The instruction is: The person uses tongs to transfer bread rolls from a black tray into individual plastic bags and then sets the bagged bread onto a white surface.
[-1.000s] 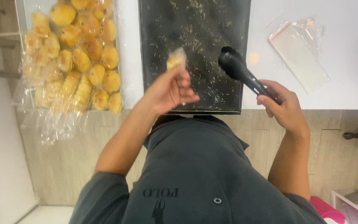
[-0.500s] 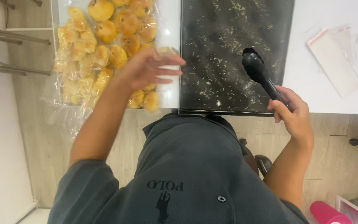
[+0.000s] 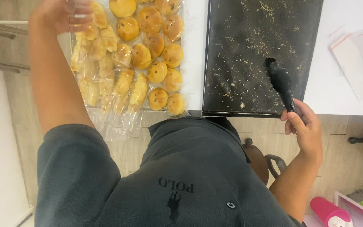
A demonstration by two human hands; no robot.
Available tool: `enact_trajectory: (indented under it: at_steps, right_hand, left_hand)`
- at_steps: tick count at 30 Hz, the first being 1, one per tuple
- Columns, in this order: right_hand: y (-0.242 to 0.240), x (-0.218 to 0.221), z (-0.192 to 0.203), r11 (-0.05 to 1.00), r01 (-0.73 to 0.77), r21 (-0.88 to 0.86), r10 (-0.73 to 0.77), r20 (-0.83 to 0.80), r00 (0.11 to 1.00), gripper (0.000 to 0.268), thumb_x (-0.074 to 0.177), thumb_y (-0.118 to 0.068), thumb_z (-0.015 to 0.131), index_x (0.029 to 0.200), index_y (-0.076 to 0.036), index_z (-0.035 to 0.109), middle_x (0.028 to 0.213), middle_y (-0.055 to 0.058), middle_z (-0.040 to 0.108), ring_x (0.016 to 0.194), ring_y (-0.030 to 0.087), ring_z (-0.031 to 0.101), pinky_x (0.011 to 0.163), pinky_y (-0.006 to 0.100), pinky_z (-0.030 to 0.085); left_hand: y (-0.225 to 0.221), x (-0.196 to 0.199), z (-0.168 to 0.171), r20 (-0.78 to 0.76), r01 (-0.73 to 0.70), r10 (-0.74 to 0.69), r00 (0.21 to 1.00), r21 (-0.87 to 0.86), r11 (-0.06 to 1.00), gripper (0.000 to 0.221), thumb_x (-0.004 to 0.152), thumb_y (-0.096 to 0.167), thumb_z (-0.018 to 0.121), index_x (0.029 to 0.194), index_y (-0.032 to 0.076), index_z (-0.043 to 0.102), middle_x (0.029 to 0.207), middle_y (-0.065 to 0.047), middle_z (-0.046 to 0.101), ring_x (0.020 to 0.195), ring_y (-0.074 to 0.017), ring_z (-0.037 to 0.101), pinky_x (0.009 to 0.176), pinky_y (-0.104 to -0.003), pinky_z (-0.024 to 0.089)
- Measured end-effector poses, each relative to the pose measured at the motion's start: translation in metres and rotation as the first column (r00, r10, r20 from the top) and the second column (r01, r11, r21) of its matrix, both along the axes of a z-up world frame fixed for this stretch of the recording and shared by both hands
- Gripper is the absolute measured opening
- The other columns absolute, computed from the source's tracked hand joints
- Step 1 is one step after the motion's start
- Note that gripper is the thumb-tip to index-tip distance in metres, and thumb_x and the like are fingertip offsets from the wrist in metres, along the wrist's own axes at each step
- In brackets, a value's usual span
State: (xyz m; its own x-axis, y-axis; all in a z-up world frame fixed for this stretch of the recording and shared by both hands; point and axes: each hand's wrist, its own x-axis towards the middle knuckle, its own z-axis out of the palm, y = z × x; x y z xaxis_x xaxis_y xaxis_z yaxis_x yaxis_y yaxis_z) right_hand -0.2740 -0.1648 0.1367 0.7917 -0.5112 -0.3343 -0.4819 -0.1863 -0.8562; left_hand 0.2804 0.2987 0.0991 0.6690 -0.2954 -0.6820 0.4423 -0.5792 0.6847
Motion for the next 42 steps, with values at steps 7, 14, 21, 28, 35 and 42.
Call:
enact_trajectory:
  at_steps: [7, 14, 21, 28, 35, 42]
  right_hand:
    - [0.009, 0.007, -0.004, 1.0, -0.027, 0.002, 0.027, -0.063, 0.998, 0.041, 0.111, -0.034, 0.049, 0.14, -0.006, 0.056, 0.095, 0.004, 0.065, 0.073, 0.014, 0.055, 0.064, 0.026, 0.036]
    - [0.0, 0.014, -0.049, 0.99, 0.043, 0.138, -0.054, 0.082, 0.995, 0.025, 0.115, -0.022, 0.041, 0.135, -0.007, 0.04, 0.106, 0.01, 0.061, 0.082, 0.016, 0.057, 0.07, 0.027, 0.041]
    - [0.046, 0.052, -0.084, 0.945, -0.149, 0.292, 0.153, 0.009, 0.988, 0.042, 0.104, -0.04, 0.054, 0.132, -0.01, 0.046, 0.103, -0.002, 0.048, 0.089, 0.009, 0.044, 0.077, 0.027, 0.039]
    - [-0.011, 0.043, -0.151, 0.984, -0.02, 0.176, -0.003, 0.127, 0.992, 0.024, 0.11, -0.034, 0.061, 0.101, -0.011, 0.064, 0.059, 0.001, 0.057, 0.045, 0.011, 0.055, 0.042, 0.024, 0.043]
    - [-0.153, 0.024, -0.137, 0.918, 0.293, 0.266, -0.345, 0.178, 0.922, 0.029, 0.097, -0.025, 0.084, 0.099, -0.013, 0.059, 0.061, -0.001, 0.053, 0.052, 0.009, 0.054, 0.047, 0.02, 0.043]
    - [-0.304, 0.005, -0.211, 0.833, 0.262, -0.487, -0.317, -0.031, 0.948, 0.023, 0.091, -0.016, 0.078, 0.104, -0.014, 0.059, 0.094, 0.007, 0.069, 0.091, 0.026, 0.07, 0.074, 0.042, 0.056]
  left_hand:
    - [0.081, -0.026, -0.107, 0.171, -0.355, 0.314, 0.934, 0.329, 0.875, 0.021, 0.086, 0.003, 0.053, 0.104, 0.012, 0.058, 0.086, 0.0, 0.061, 0.068, -0.0046, 0.06, 0.062, -0.019, 0.062]
    - [0.142, 0.016, -0.213, 0.597, -0.186, -0.218, 0.772, 0.541, 0.82, 0.039, 0.089, 0.044, 0.066, 0.119, 0.02, 0.07, 0.125, -0.014, 0.069, 0.114, -0.0347, 0.064, 0.097, -0.044, 0.045]
    - [-0.041, -0.138, -0.052, 0.911, -0.151, 0.204, 0.36, -0.159, 0.976, 0.037, 0.099, -0.009, 0.049, 0.13, 0.006, 0.062, 0.127, -0.014, 0.065, 0.116, -0.0289, 0.065, 0.099, -0.04, 0.054]
    - [-0.197, -0.278, -0.06, 0.763, 0.196, 0.305, 0.569, -0.487, 0.851, 0.048, 0.098, -0.015, 0.033, 0.127, 0.003, 0.067, 0.123, -0.018, 0.068, 0.13, -0.0338, 0.059, 0.113, -0.044, 0.044]
    - [-0.277, -0.349, -0.026, 0.661, 0.25, 0.059, 0.748, -0.363, 0.897, 0.076, 0.073, -0.024, 0.028, 0.135, 0.006, 0.06, 0.134, -0.018, 0.059, 0.142, -0.0405, 0.045, 0.121, -0.056, 0.031]
    - [-0.333, -0.399, -0.049, 0.529, 0.14, 0.086, 0.844, -0.373, 0.917, 0.056, 0.095, -0.019, 0.032, 0.127, 0.009, 0.068, 0.117, -0.011, 0.071, 0.119, -0.0267, 0.066, 0.108, -0.043, 0.049]
